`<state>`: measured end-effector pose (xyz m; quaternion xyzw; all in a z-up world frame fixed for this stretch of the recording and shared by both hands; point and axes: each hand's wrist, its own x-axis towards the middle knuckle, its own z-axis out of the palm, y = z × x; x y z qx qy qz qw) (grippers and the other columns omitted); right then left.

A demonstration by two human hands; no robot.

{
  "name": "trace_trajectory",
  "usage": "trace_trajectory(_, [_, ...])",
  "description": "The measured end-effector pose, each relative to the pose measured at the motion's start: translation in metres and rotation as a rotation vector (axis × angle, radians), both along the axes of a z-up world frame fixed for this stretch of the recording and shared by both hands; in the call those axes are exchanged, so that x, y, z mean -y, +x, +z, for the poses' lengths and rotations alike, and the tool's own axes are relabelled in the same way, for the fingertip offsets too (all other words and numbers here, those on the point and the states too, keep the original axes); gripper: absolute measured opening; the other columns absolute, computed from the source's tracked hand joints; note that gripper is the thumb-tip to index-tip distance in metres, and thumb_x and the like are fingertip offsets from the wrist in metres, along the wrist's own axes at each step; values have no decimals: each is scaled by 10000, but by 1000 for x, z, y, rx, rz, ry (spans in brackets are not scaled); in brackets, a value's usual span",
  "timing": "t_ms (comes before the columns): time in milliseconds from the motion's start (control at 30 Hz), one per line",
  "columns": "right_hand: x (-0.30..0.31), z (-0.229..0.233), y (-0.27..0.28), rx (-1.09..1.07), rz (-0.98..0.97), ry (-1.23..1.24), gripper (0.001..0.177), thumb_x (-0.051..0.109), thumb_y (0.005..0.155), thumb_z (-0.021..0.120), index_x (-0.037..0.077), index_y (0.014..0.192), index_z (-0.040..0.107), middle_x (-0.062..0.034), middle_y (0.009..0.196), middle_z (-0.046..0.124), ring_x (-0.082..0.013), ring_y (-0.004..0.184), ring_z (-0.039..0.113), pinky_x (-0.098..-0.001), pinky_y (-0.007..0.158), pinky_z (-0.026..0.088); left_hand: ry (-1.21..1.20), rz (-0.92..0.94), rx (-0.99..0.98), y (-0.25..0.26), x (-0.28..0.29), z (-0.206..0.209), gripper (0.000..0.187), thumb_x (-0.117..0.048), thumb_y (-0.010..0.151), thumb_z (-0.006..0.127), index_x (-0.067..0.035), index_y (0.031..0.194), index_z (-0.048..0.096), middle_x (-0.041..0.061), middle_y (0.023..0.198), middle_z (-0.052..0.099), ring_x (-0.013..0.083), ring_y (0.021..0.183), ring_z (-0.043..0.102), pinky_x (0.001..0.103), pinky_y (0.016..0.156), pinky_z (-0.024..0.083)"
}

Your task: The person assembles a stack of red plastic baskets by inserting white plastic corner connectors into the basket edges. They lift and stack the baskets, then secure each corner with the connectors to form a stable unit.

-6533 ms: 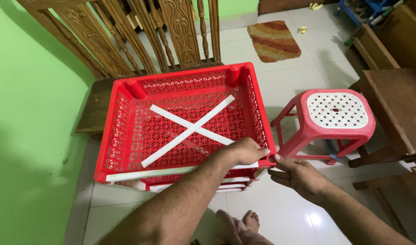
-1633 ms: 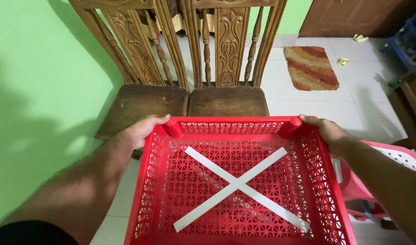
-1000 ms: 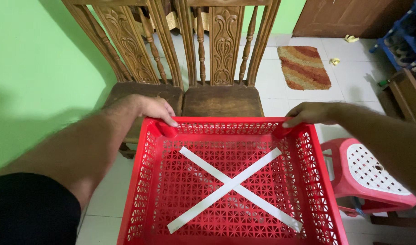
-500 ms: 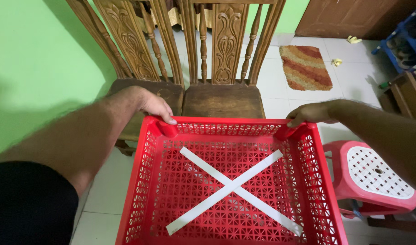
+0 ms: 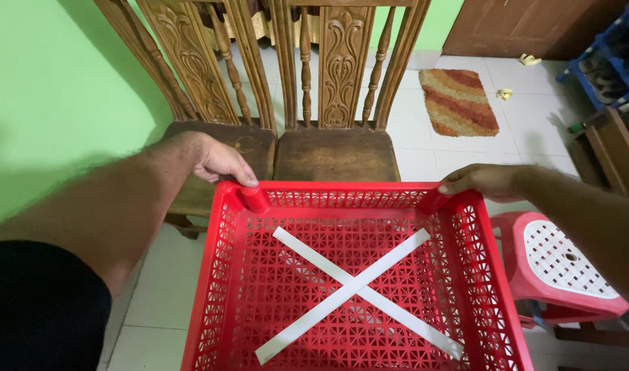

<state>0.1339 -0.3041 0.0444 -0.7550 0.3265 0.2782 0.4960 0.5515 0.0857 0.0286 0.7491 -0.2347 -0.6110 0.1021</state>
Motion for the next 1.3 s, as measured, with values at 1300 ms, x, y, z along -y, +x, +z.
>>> trace_trajectory(1300, [-31, -3, -21, 206, 1, -417, 593, 539, 891, 656, 143, 1330, 701, -117, 1258, 763, -239, 1178, 700, -418, 1069, 512, -649, -357, 1057, -90, -46, 31, 268, -186, 742, 862, -67, 963, 768, 130, 1008, 765, 313, 990, 714, 433, 906, 567])
